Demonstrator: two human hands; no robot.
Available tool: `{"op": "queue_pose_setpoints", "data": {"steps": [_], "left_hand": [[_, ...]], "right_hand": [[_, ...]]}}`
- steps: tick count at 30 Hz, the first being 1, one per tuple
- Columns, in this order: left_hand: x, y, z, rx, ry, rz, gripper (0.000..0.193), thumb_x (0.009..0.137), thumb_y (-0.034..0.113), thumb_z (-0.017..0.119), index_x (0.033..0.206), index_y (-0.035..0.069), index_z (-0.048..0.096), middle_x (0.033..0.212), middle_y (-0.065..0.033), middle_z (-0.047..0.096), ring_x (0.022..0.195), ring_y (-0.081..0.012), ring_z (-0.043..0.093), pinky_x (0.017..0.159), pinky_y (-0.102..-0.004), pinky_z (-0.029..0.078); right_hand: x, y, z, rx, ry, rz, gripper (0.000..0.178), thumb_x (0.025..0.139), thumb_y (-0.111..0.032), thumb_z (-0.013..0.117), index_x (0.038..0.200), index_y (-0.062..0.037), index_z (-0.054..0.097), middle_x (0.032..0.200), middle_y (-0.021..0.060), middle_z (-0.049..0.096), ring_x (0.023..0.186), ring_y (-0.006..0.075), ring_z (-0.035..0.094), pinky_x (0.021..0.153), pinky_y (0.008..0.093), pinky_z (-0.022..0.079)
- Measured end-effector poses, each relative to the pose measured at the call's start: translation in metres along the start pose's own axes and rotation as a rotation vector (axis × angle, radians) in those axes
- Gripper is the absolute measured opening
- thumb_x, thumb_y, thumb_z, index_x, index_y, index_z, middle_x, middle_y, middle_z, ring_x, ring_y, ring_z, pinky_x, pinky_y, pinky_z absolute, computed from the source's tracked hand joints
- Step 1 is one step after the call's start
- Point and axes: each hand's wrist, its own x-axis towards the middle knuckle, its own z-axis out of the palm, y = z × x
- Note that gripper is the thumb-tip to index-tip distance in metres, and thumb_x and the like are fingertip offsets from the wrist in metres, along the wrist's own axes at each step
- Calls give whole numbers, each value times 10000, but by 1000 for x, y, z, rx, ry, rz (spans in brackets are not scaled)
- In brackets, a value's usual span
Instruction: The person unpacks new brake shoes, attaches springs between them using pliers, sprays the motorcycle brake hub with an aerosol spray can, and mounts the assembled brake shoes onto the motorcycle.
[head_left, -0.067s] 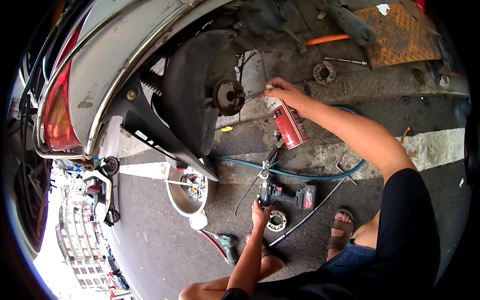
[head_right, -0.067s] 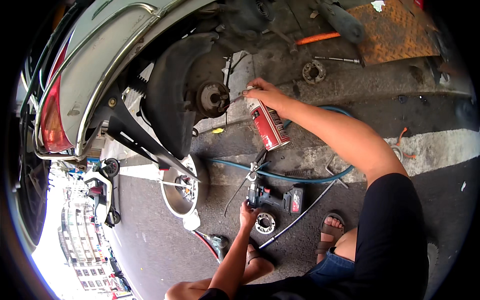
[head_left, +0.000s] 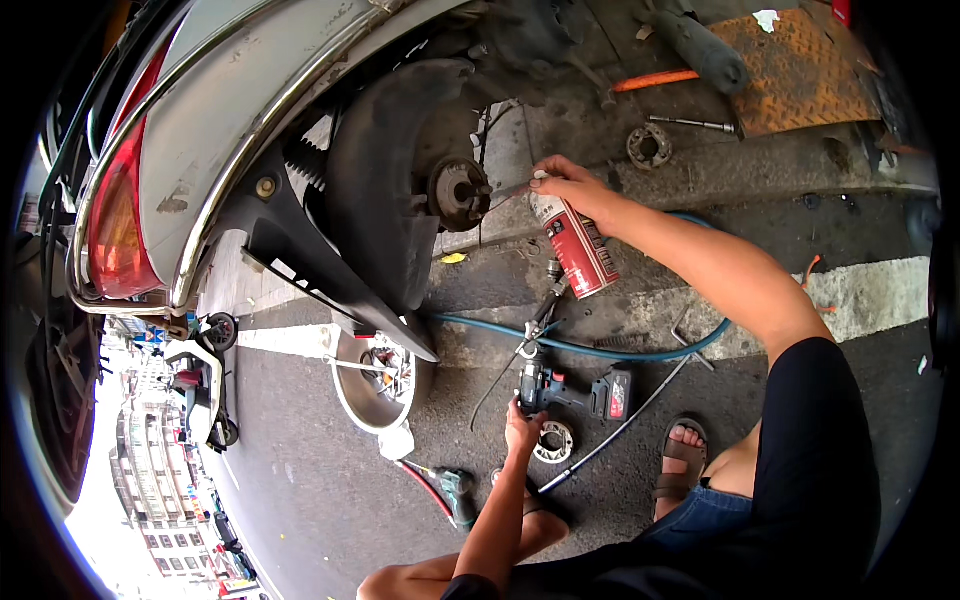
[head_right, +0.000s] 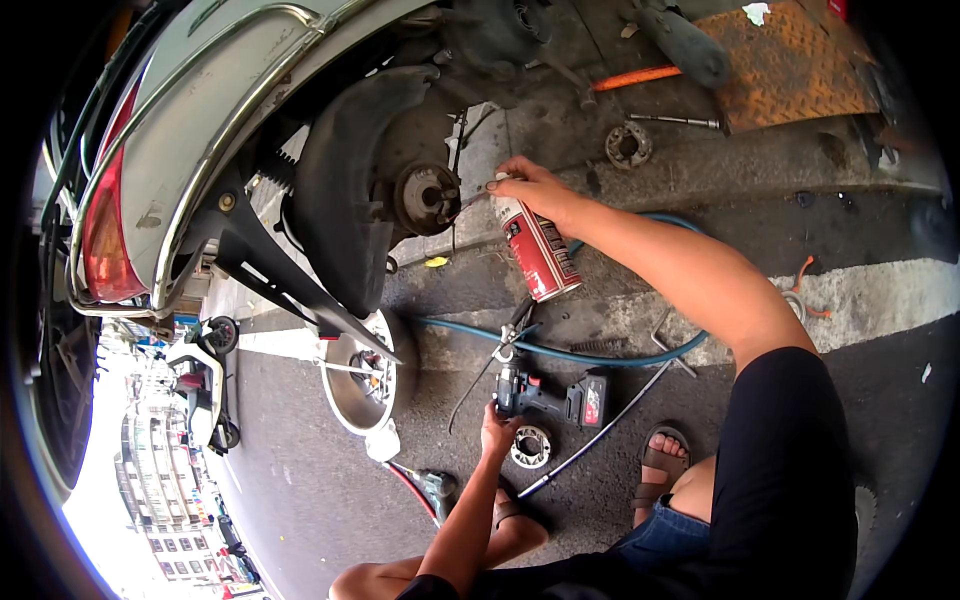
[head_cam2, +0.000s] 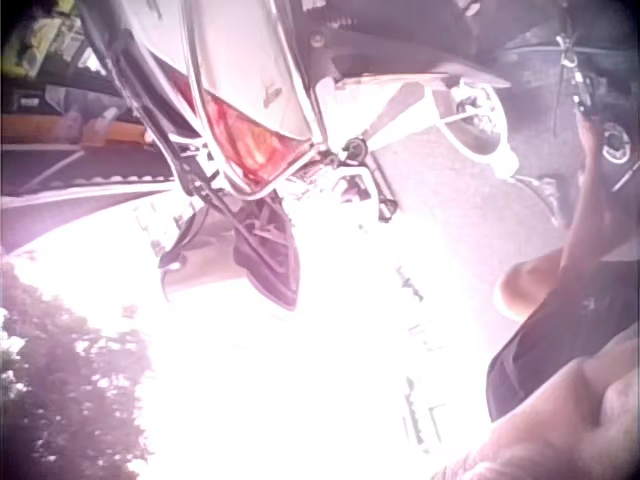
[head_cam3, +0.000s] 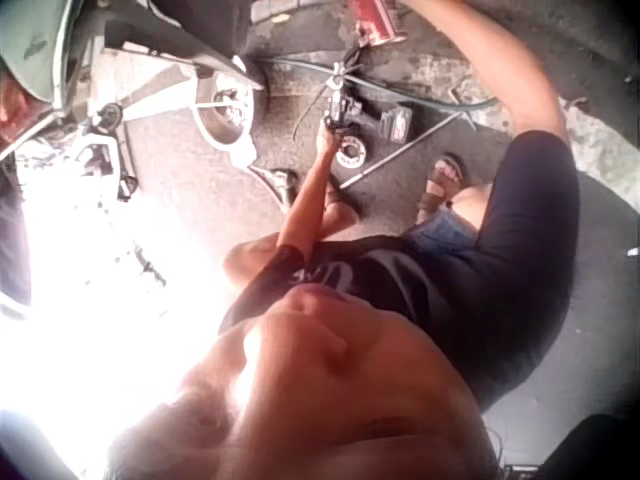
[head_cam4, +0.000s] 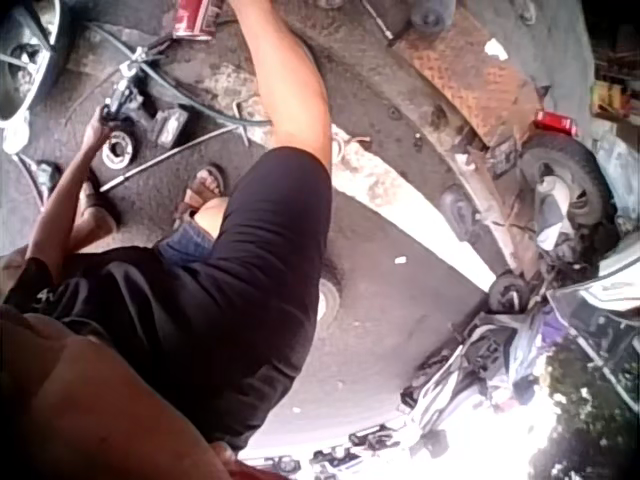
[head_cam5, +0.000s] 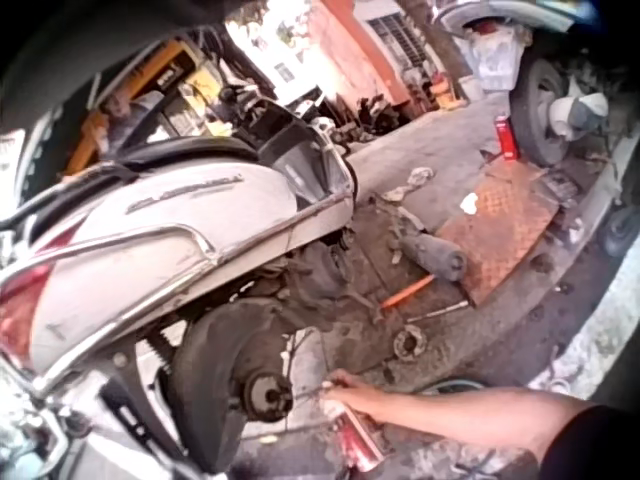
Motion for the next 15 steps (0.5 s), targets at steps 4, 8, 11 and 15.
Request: {"op": "queue_pose_setpoints", "data": {"steps": [4, 8, 11, 15], "left_hand": [[0, -7, 11, -201, -64, -69, 808, 738, 191, 826, 1385, 27, 370, 1089, -149, 681, 898, -240, 670, 786, -356, 529], [19, -42, 10, -553, -60, -118, 778, 772, 40, 766, 1394, 4, 301, 1030, -145, 657, 914, -201, 634, 780, -320, 535], [35, -18, -27, -337, -265, -130, 622, 849, 105, 716, 1367, -22, 395, 1049, -165, 682, 907, -205, 649, 798, -316, 519], [62, 3, -127, 270, -484, 245, 577, 852, 254, 720, 1339, 31, 507, 1076, -155, 702, 995, -266, 680, 860, -378, 523]], "right_hand": [[-7, 3, -1, -38, 29, -10, 381, 842, -255, 719, 1128, -73, 544, 900, 33, 590, 797, 116, 579, 653, 281, 477], [5, -1, 15, -79, -27, 11, 330, 883, -249, 675, 1154, -98, 563, 953, 15, 631, 857, 109, 608, 753, 275, 501], [-5, -4, -22, -427, -120, 102, 422, 884, -308, 687, 1230, -116, 541, 1034, 43, 631, 906, 131, 623, 747, 283, 517], [-32, 30, -98, -1344, -167, -30, 692, 827, -396, 700, 1393, -102, 432, 1293, 187, 549, 1150, 317, 579, 935, 390, 474]]}}
